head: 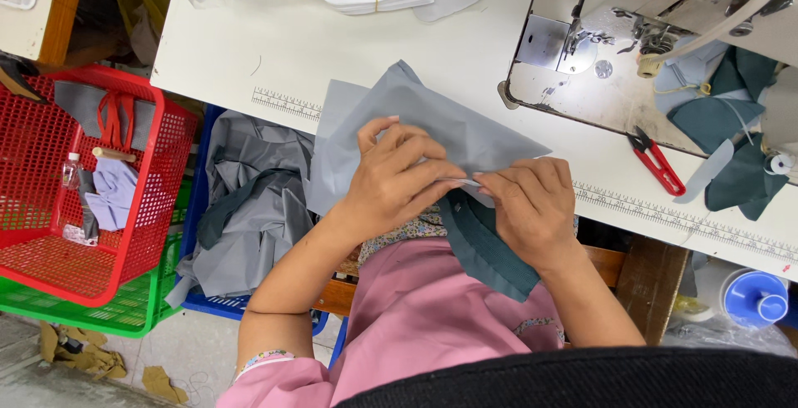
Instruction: The person sews gray fabric pieces onto white mask blanks using a sewing machine. They align the fabric, guide it through the machine, and trim the threads with scissors.
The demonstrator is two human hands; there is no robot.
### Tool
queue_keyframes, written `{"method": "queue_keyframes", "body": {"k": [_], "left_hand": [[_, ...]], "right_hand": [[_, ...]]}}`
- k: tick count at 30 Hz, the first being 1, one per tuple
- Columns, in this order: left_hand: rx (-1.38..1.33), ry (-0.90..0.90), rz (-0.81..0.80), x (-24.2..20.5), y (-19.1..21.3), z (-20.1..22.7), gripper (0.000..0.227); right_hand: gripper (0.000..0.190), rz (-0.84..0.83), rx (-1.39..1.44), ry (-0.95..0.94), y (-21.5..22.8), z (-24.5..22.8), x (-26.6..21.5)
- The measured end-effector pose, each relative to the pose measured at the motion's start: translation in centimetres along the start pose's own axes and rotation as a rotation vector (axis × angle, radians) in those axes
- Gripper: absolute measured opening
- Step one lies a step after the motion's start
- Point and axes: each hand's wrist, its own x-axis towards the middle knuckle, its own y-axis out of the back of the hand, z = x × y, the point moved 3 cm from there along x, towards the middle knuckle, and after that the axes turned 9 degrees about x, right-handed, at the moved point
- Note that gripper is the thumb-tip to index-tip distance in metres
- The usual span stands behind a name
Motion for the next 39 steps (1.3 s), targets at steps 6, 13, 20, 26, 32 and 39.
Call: {"method": "queue_keyframes", "body": {"k": [6,13,20,26,32,39], "left_hand": [[-0.264,0.315,-0.016,-2.6,-0.9,-1.3,0.004],[-0.224,0.459,0.027,-4.2,0.0,-2.1,0.007],[0.266,0.469,0.177,-7.9,6.9,-6.3,0.013],[0.736,-0.188,-0.123,2.7,15.3,-2.8,0.019],[0.613,-0.53,-0.685,11.3,-3.8,-8.5,0.005],[0.029,-0.41,-0.797,7.1,-23.4,-12.3,0.027]], "right_hand": [[0.006,-0.074,0.008,0.026,-0.6,-0.4,1.0],[0.013,-0.137,-0.132,0.218,-2.2,-1.5,2.5],[0.017,-0.168,0.075,0.171,-8.6,-4.8,7.6],[0.013,-0.105,0.674,-0.221,-9.6,-5.7,11.3],[0.025,-0.178,0.93,-1.015,-4.8,4.9,4.0],[0.05,-0.375,-0.463,-0.747,-0.8,14.2,-5.5]]}}
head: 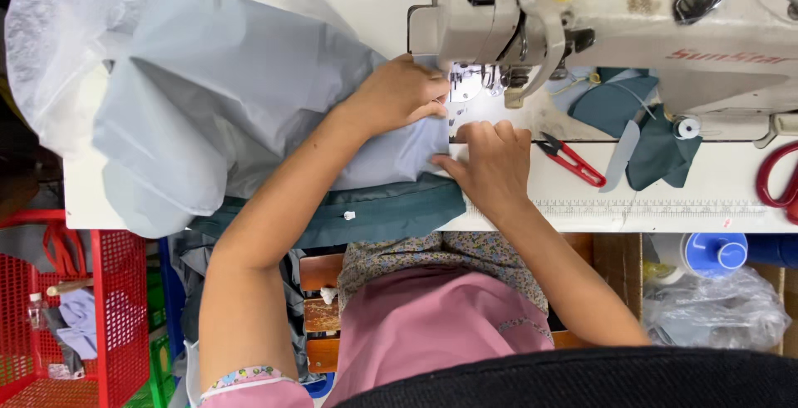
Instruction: The person sews gray fabric pieces onto white mask blanks using a sewing machine. They align the fabric, guide it through the machine, and trim the threads with scissors.
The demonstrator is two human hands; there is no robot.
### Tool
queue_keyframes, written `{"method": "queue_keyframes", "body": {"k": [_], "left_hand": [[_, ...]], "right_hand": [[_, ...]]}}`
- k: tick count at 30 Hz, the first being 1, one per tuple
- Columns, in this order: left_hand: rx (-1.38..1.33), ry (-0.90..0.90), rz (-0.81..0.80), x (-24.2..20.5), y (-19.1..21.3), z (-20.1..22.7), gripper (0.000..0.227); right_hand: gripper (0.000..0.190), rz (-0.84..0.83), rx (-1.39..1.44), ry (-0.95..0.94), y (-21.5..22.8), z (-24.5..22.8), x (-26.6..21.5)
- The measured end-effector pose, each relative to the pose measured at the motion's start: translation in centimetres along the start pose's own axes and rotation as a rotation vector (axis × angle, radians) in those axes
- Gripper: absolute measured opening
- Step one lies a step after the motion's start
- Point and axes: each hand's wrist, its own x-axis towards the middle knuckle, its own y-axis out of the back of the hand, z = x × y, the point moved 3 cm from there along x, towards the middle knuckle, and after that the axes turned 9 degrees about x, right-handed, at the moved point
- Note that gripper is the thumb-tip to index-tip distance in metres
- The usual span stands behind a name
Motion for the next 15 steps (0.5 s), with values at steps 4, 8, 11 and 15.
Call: {"method": "queue_keyframes", "body": {"k": [4,8,11,15], "left_hand": [[0.138,0.127,0.144,0.2,0.1,-0.8,0.032],[0.32,0.256,0.257,-0.5,0.0,-0.6,0.025],[0.293,0.217,0.297,0.1,-0.1,-1.2,0.021],[0.298,0.103,0.274,1.9,0.0,-3.1,0.015]], "right_hand": [[0.052,0.034,-0.142,0.316,1.5,0.2,1.0],[0.059,0.046,-0.231,0.383,1.6,0.6,1.8],[0.06,-0.018,-0.178,0.348,1.3,1.2,2.6],[0.067,0.021,-0.32,0.269,0.2,2.0,2.4]]}}
